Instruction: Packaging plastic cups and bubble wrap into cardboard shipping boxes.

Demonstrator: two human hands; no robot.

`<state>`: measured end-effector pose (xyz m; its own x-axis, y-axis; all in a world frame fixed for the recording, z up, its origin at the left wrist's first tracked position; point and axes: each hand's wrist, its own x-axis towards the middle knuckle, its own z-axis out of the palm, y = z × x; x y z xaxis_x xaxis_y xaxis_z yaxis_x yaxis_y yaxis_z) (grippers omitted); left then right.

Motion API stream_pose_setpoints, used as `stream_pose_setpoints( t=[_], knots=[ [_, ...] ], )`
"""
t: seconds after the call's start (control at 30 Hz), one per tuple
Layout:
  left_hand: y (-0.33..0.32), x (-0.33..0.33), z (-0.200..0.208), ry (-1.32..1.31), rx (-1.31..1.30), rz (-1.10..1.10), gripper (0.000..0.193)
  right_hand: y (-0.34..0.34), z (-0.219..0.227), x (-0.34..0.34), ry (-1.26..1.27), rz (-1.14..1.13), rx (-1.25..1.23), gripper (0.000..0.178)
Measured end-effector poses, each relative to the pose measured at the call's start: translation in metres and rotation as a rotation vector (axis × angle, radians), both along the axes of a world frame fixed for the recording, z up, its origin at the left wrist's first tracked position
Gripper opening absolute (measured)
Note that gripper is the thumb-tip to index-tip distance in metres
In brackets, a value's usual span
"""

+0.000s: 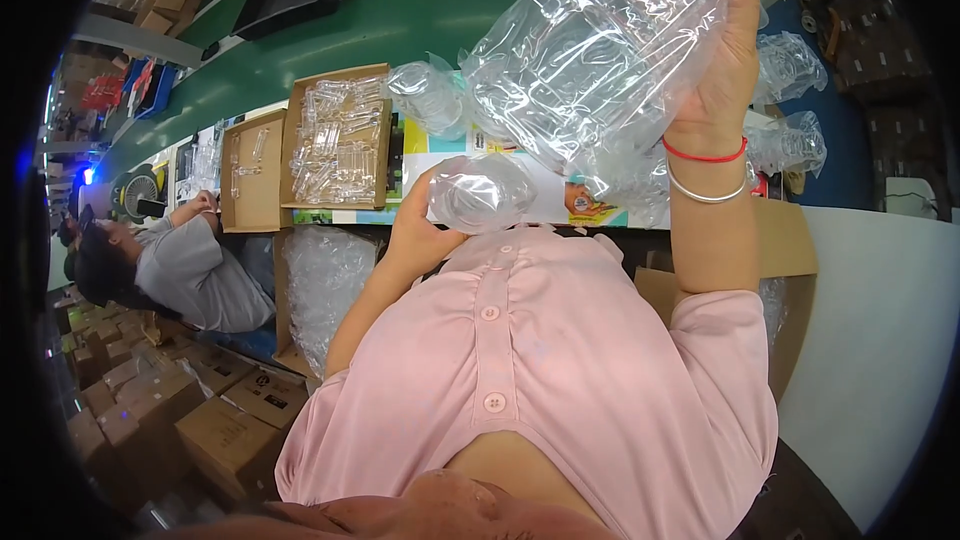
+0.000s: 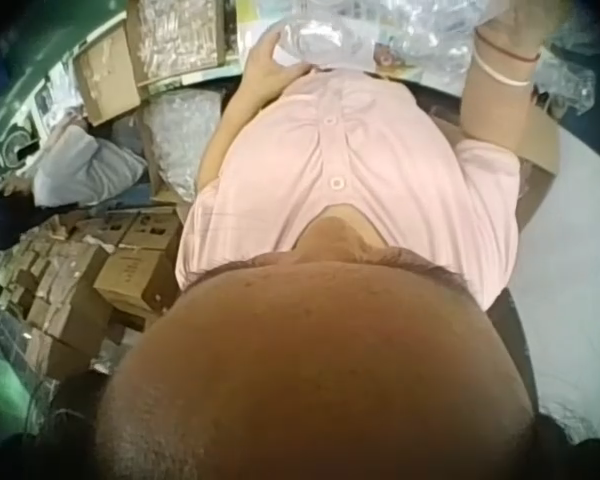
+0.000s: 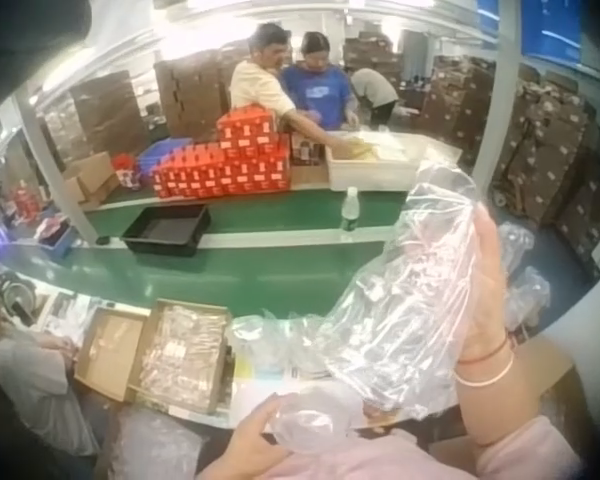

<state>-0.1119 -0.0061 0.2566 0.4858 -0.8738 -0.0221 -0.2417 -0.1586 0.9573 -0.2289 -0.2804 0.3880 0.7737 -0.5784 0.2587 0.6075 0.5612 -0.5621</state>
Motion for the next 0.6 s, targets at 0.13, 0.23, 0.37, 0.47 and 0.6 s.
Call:
stream_pose_setpoints(
  t=[0.13,0.23,0.37,0.47,0.6],
  knots=[
    [-0.002,0.001,-0.005,-0.18,-0.017,0.017,0.071,0.003,-0.002,0.002,-0.014,0.1,-0.003,0.047],
    [-0.004,0.005,-0.017,-0.232,-0.07,-0.017,0.068,0.009,-0.004,0.005,-0.018,0.113,0.034,0.048],
    [-0.005,0.008,-0.029,-0.223,-0.063,-0.041,0.07,0.008,-0.011,0.003,0.047,0.041,0.04,0.049],
    [-0.002,0.013,-0.036,-0.296,-0.075,-0.061,0.074,0.008,-0.016,0.001,0.056,-0.019,0.032,0.049],
    [0.002,0.012,-0.027,-0.232,0.04,-0.043,0.085,0.008,-0.019,0.002,0.072,-0.051,0.029,0.05]
  ],
)
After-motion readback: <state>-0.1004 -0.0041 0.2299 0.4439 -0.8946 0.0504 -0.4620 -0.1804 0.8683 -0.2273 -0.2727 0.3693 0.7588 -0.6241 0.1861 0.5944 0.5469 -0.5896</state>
